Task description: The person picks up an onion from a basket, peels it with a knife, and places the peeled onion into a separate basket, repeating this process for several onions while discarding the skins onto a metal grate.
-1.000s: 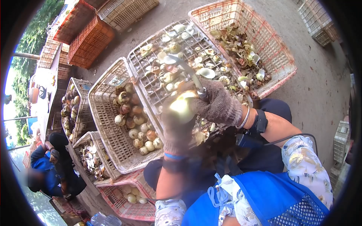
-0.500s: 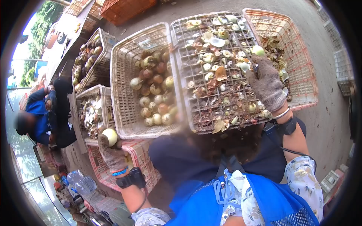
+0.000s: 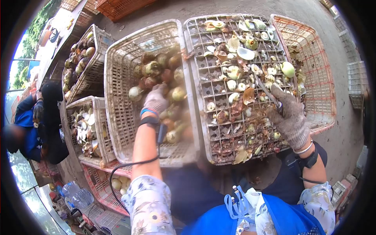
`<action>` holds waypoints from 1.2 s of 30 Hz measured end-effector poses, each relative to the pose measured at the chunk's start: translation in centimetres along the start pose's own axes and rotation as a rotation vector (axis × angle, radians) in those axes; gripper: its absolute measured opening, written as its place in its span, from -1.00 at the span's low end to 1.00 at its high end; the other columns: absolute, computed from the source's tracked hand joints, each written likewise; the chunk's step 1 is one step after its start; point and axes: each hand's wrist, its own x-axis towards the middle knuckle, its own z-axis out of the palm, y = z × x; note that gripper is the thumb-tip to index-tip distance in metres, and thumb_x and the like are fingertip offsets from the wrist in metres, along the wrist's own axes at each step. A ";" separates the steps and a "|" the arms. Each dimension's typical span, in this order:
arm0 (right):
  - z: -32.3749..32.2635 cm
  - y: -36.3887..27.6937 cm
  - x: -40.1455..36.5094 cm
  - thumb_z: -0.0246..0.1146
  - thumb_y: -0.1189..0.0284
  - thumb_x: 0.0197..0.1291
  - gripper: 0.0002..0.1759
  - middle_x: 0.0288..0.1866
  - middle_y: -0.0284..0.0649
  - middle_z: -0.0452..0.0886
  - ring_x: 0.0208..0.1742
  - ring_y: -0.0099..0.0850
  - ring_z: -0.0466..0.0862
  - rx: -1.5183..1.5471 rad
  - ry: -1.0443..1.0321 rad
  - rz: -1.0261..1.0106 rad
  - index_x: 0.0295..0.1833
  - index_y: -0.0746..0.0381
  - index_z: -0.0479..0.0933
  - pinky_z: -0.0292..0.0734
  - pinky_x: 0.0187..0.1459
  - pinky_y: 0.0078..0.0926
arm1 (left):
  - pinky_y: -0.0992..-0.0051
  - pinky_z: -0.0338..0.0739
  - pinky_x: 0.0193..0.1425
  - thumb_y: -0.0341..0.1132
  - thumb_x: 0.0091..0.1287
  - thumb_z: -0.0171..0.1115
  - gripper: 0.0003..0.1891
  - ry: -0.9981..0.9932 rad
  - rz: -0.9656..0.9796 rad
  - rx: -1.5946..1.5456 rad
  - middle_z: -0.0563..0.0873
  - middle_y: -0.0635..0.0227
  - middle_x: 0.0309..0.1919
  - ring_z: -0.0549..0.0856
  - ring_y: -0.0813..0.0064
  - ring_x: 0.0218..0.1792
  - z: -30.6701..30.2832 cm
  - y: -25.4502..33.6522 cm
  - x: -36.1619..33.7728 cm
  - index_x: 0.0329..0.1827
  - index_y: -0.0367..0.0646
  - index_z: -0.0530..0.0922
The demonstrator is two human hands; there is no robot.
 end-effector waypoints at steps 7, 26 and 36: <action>0.3 1.1 0.3 0.39 0.56 0.00 -0.42 -0.04 -0.02 0.65 -0.08 -0.24 0.68 -0.057 0.008 -0.021 0.22 0.34 0.51 0.57 -0.02 -0.35 | 0.17 0.50 0.24 -0.31 -0.01 0.45 -0.34 0.132 -0.121 -0.170 0.57 -0.06 0.14 0.57 -0.05 0.16 11.9 -1.5 4.5 0.26 -0.08 0.51; -2.4 -1.6 -3.9 0.36 0.43 0.12 -0.59 -0.12 0.04 0.66 -0.12 -0.08 0.70 0.326 0.074 -0.338 0.10 0.28 0.57 0.60 -0.06 -0.26 | -0.08 0.47 0.38 -0.35 0.13 0.47 -0.23 0.248 0.321 -0.966 0.43 -0.05 0.36 0.42 -0.12 0.38 -7.7 13.9 -9.2 0.42 -0.23 0.30; -3.8 0.1 -5.0 0.41 0.35 0.07 -0.64 -0.28 -0.07 0.64 -0.28 -0.08 0.67 0.019 0.292 -0.505 0.00 0.17 0.61 0.59 -0.26 -0.18 | 0.36 0.66 0.10 -0.45 0.09 0.42 -0.36 0.093 0.275 -1.384 0.65 0.22 0.06 0.70 0.35 0.01 -4.2 28.6 -14.5 0.29 -0.29 0.41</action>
